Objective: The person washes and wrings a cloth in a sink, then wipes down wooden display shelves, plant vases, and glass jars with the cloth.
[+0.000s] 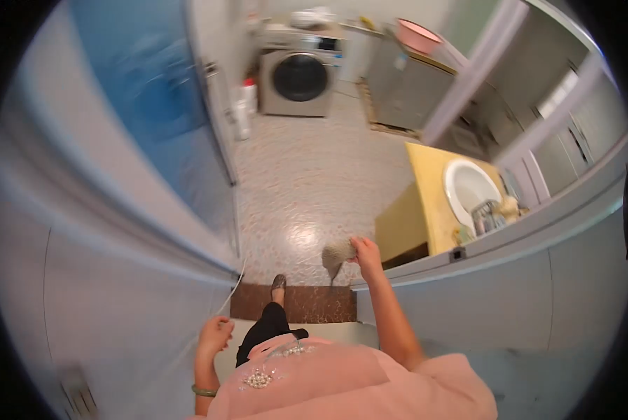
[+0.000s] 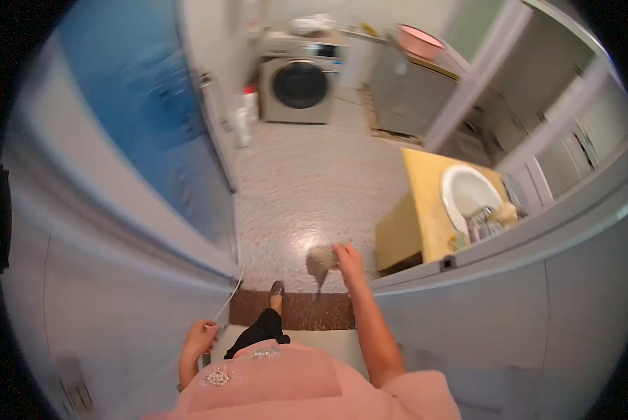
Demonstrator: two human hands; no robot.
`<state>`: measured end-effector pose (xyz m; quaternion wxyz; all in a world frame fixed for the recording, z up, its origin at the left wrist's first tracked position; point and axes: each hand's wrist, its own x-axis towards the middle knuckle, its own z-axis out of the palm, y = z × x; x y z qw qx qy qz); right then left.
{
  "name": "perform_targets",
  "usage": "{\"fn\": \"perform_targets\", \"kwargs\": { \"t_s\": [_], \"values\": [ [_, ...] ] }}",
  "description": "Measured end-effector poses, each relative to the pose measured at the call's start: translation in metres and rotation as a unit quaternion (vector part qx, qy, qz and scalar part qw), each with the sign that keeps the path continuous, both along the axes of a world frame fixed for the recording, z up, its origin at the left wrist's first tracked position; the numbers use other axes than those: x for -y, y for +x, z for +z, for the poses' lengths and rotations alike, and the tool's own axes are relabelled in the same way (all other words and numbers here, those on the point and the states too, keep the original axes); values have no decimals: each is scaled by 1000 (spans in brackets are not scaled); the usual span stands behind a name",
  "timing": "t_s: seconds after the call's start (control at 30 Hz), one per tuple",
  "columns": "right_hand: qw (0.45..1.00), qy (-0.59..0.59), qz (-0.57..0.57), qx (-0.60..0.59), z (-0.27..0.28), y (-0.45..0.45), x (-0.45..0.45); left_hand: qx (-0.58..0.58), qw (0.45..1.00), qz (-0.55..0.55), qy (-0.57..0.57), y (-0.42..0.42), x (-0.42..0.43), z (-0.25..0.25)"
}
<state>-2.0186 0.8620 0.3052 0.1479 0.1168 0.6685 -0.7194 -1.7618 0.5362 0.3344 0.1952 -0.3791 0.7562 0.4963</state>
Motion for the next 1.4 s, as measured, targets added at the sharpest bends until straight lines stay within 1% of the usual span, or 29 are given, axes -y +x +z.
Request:
{"fn": "perform_targets", "kwargs": {
  "t_s": [0.07, 0.13, 0.2, 0.23, 0.27, 0.3, 0.37, 0.4, 0.47, 0.5, 0.57, 0.6, 0.63, 0.67, 0.7, 0.77, 0.87, 0.93, 1.0, 1.03, 1.1, 1.13, 1.2, 1.23, 1.27, 1.3, 1.33, 1.37, 1.4],
  "values": [
    [997, 41, -66, -21, 18, -38, -9, -32, 996, -87, 8, -82, -2, -3],
    [986, 68, -144, -53, 25, -79, -32, -8, 986, -169, 3, -156, 8, -16],
    [966, 90, -225, -93, 50, -115, -55, -124, 956, -251, -89, -217, 16, -48],
    [952, 90, -275, -102, 67, -131, -70, -103, 951, -280, -84, -251, 10, -38],
    [931, 106, -318, -143, 73, -150, -91, -99, 945, -300, -80, -281, 2, -24],
    [906, 121, -360, -184, 78, -166, -115, -117, 930, -334, -99, -310, -8, -7],
    [875, 93, -411, -240, 99, -195, -158, -155, 898, -392, -124, -363, -36, 30],
    [868, 96, -423, -242, 104, -210, -184, -160, 892, -404, -123, -386, -46, 27],
    [823, 108, -476, -291, 104, -238, -233, -175, 873, -439, -123, -427, -69, 14],
    [818, 110, -485, -290, 86, -253, -262, -177, 868, -448, -123, -445, -81, 7],
    [805, 94, -579, -87, 27, -280, -320, -156, 855, -487, -82, -480, -107, -14],
    [798, 93, -590, -85, -27, -289, -372, -156, 849, -498, -82, -494, -115, -34],
    [755, 211, -617, -61, -81, -300, -413, -152, 852, -495, -75, -508, -117, -57],
    [699, 326, -635, -39, -139, -314, -428, -153, 855, -491, -65, -533, -130, -67],
    [692, 321, -645, -34, -111, -295, -414, -83, 881, -462, -55, -550, -148, -50],
    [736, 149, -659, 43, -41, -304, -363, -77, 876, -474, -47, -587, -164, -49],
    [729, 123, -671, 53, -46, -310, -403, -72, 868, -491, -31, -650, -203, -32],
    [723, 138, -673, 71, -49, -316, -439, -73, 853, -516, -30, -696, -245, -15],
    [720, 156, -667, 112, -75, -319, -465, -50, 849, -525, 31, -741, -295, -1],
    [706, 149, -683, 117, -95, -322, -479, -39, 831, -550, 70, -764, -324, -3],
    [716, 180, -648, 186, -132, -325, -502, -23, 788, -591, 172, -801, -390, -3],
    [700, 172, -666, 192, -139, -326, -508, -27, 744, -636, 201, -815, -430, 1],
    [643, 421, -582, 265, -150, -329, -511, -1, 658, -709, 253, -832, -505, 11],
    [630, 417, -595, 274, -148, -337, -519, 19, 621, -732, 282, -837, -545, 13],
    [604, 406, -619, 295, -149, -348, -524, 50, 568, -761, 309, -839, -584, 5],
    [581, 389, -639, 320, -154, -358, -519, 98, 544, -766, 327, -835, -621, 3],
    [627, 415, -561, 346, -160, -370, -514, 138, 561, -750, 322, -827, -655, -7],
    [669, 435, -481, 364, -161, -380, -512, 172, 554, -754, 308, -820, -688, -21],
    [665, 420, -490, 376, -157, -383, -508, 175, 571, -755, 269, -808, -721, -40]
  ]
}}
